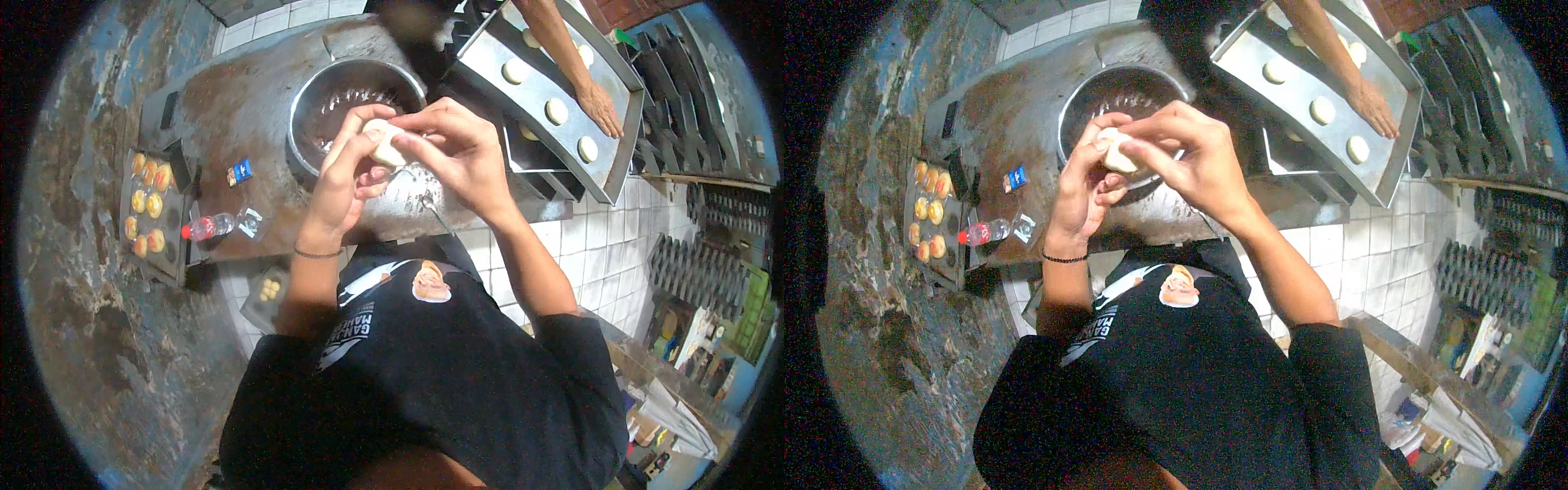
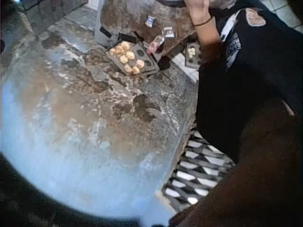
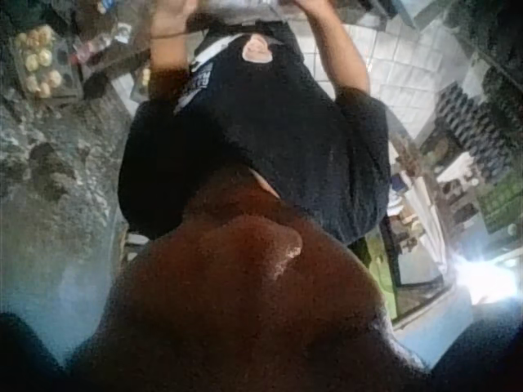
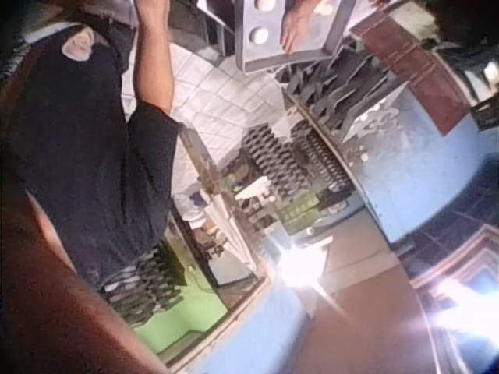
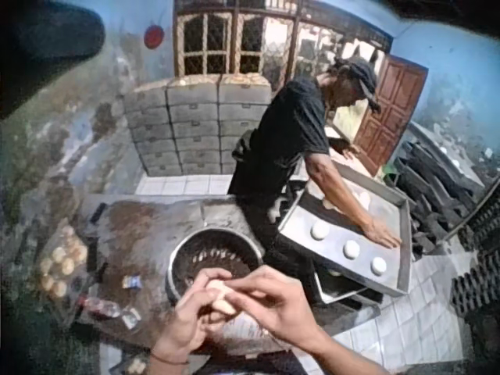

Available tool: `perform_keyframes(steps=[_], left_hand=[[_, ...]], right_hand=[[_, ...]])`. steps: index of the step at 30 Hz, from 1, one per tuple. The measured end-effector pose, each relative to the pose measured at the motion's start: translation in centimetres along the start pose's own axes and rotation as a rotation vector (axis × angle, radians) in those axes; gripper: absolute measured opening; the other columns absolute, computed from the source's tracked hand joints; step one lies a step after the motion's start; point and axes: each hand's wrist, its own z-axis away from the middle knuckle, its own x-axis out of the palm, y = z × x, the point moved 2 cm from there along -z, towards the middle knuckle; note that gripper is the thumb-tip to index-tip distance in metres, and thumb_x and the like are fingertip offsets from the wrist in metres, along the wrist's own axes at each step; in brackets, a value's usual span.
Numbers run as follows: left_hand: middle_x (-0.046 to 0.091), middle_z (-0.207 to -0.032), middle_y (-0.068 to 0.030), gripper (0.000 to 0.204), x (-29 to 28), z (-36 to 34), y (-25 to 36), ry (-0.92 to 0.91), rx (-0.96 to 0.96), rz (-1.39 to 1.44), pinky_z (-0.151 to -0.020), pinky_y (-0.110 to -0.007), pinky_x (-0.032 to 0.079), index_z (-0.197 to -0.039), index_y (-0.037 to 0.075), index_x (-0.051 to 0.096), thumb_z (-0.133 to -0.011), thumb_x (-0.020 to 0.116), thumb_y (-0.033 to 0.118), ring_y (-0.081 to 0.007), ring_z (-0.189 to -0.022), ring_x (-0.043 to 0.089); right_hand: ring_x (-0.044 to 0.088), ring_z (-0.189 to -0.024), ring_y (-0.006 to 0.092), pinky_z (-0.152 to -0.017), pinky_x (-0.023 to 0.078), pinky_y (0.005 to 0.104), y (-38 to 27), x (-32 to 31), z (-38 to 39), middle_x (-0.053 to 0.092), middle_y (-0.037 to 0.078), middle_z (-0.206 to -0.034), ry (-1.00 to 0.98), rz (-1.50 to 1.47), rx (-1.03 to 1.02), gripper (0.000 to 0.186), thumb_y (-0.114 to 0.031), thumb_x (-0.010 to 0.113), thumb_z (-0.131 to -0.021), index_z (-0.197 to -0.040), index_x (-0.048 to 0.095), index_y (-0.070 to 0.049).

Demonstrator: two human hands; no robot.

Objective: The person prepares bread dough by filling it with a dark mixture from a bowl and placing the shaped dough balls onto a metal tray.

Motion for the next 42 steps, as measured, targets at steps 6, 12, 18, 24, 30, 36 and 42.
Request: perform_keyframes(steps=[6,12,18,24,30,36,42], left_hand=[[0.068,-0.101,-0.0049,0.039,4.9,-2.2,0.3,0.189,0.432,-0.645,-0.079,-0.025,0.056,-0.123,0.005,0.058,-0.093,0.080,0.015,-0.0115,-0.092,0.067],[0.070,-0.099,-0.0065,0.030,13.2,-5.6,-1.5,-0.060,0.451,-0.425,-0.089,-0.028,0.055,-0.113,0.001,0.060,-0.086,0.073,0.001,-0.0120,-0.096,0.069],[0.073,-0.101,-0.0117,0.049,17.8,-9.0,-6.6,-0.167,0.511,-0.353,-0.093,-0.029,0.053,-0.126,0.003,0.044,-0.084,0.071,-0.003,-0.0127,-0.100,0.069],[0.066,-0.102,-0.0099,0.072,21.9,-11.4,-8.5,-0.341,0.661,-0.441,-0.114,-0.050,0.044,-0.136,0.002,0.024,-0.081,0.071,-0.004,-0.0233,-0.100,0.074],[0.062,-0.099,-0.0055,0.063,20.2,-16.8,-10.5,-0.103,0.652,-0.686,-0.084,-0.030,0.053,-0.130,0.004,0.039,-0.079,0.074,-0.004,-0.0127,-0.085,0.067],[0.071,-0.103,-0.0186,0.067,20.1,-25.6,-15.3,-0.186,0.445,-1.013,-0.083,-0.040,0.057,-0.128,0.008,0.043,-0.076,0.083,0.004,-0.0310,-0.097,0.076],[0.057,-0.127,-0.0186,0.100,20.2,-28.5,-15.3,-0.027,0.446,-1.260,-0.072,-0.046,0.058,-0.150,0.015,0.022,-0.074,0.088,0.023,-0.0315,-0.072,0.069]], right_hand=[[0.072,-0.093,0.0142,-0.079,0.063,0.0273,1.5,-1.5,2.7,0.072,0.006,-0.107,0.017,-1.000,0.629,0.028,-0.013,0.076,-0.097,-0.121,0.066,-0.004],[0.069,-0.107,0.0149,-0.079,0.067,0.0337,0.9,-3.5,4.3,0.068,0.008,-0.130,0.337,-0.822,0.303,0.055,-0.006,0.076,-0.094,-0.145,0.056,-0.001],[0.067,-0.098,0.0116,-0.091,0.054,0.0307,1.9,-11.3,4.7,0.076,0.007,-0.110,0.343,-0.553,0.082,0.022,-0.007,0.078,-0.090,-0.108,0.077,0.005],[0.069,-0.089,0.0131,-0.081,0.055,0.0285,-0.5,-17.7,5.6,0.076,0.005,-0.094,0.240,-0.453,0.083,0.021,-0.009,0.071,-0.092,-0.108,0.075,0.004],[0.069,-0.077,0.0122,-0.067,0.055,0.0290,1.7,-26.3,4.3,0.077,0.007,-0.089,-0.342,0.103,0.309,0.025,-0.012,0.077,-0.091,-0.108,0.073,0.005],[0.069,-0.115,0.0199,-0.096,0.059,0.0377,3.7,-31.3,-0.8,0.074,0.008,-0.117,-0.062,0.379,0.157,0.049,-0.013,0.088,-0.081,-0.127,0.073,-0.005],[0.070,-0.104,0.0201,-0.088,0.060,0.0355,12.7,-37.9,-4.4,0.076,0.011,-0.113,0.002,0.415,0.245,0.038,-0.022,0.086,-0.085,-0.117,0.078,-0.004]])
